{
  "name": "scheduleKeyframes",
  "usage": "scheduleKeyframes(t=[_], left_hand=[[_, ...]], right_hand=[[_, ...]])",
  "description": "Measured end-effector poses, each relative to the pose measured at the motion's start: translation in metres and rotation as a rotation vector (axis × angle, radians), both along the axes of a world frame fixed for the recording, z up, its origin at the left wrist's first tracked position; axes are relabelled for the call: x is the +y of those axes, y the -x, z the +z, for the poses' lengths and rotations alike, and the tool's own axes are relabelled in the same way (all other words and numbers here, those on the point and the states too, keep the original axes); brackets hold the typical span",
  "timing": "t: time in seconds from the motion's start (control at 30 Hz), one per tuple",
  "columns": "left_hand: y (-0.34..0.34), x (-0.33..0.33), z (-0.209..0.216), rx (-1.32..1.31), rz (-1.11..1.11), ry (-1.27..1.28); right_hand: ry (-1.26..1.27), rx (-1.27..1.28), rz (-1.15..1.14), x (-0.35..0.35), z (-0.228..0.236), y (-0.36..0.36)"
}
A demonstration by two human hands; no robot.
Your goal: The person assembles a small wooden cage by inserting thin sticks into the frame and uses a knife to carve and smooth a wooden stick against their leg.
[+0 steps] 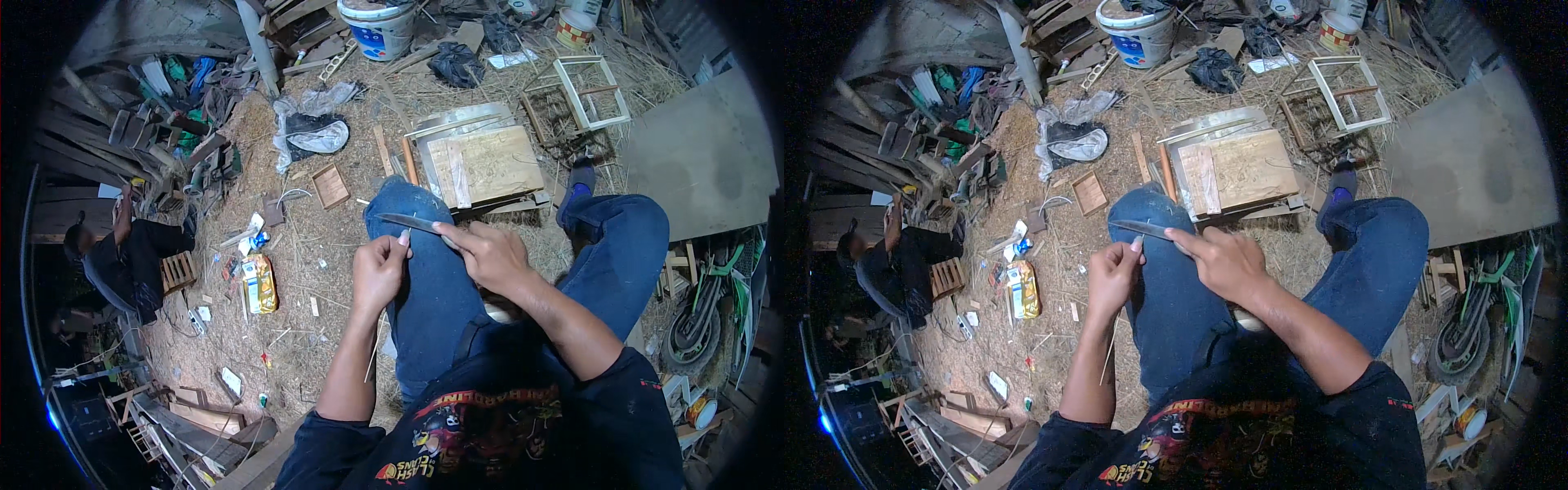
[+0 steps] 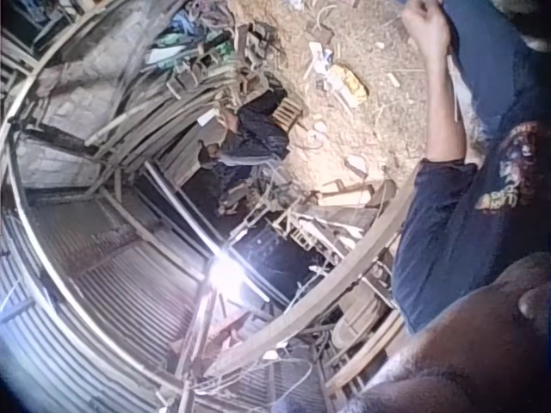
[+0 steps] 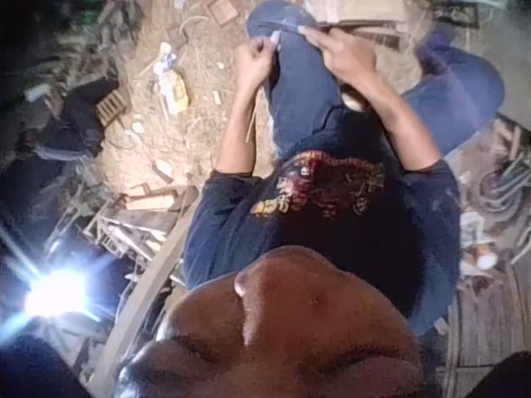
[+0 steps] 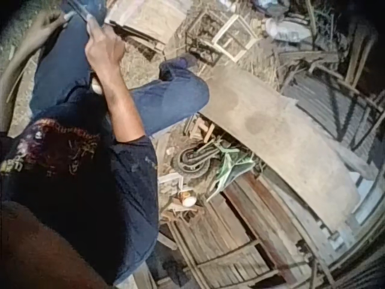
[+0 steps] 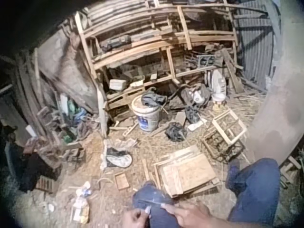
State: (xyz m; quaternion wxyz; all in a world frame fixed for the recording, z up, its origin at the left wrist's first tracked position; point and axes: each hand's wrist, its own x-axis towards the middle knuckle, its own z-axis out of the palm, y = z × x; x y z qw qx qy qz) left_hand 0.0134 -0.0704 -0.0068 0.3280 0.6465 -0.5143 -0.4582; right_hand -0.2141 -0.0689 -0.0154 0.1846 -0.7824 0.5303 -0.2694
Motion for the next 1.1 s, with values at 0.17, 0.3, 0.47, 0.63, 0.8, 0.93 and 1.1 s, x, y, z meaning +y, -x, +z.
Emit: scheduleKeyframes(t=[0.17, 0.3, 0.47, 0.63, 0.8, 0.93, 1.1], left_hand=[[-0.002, -0.001, -0.001, 0.020, -0.011, -0.021], [-0.003, 0.002, 0.001, 0.074, 0.015, -0.058], [-0.001, -0.002, 0.009, 0.075, 0.001, -0.087], [-0.003, -0.004, 0.009, 0.118, -0.017, -0.143], [-0.005, -0.002, 0.009, 0.113, -0.017, -0.117], [-0.005, -0.004, 0.017, 0.122, -0.007, -0.150], [-0.008, -0.007, 0.013, 0.159, -0.043, -0.156]], right_hand=[[0.009, -0.042, -0.010, -0.011, -0.003, 0.003], [-0.004, -0.025, 0.052, -0.002, 0.008, 0.004], [-0.017, -0.007, 0.039, 0.000, 0.006, 0.002], [-0.032, 0.016, 0.012, -0.009, 0.001, 0.004], [0.000, -0.040, 0.052, -0.007, 0.005, 0.005], [-0.017, 0.008, 0.090, -0.004, 0.013, -0.001], [-0.058, 0.025, 0.056, -0.007, 0.013, -0.003]])
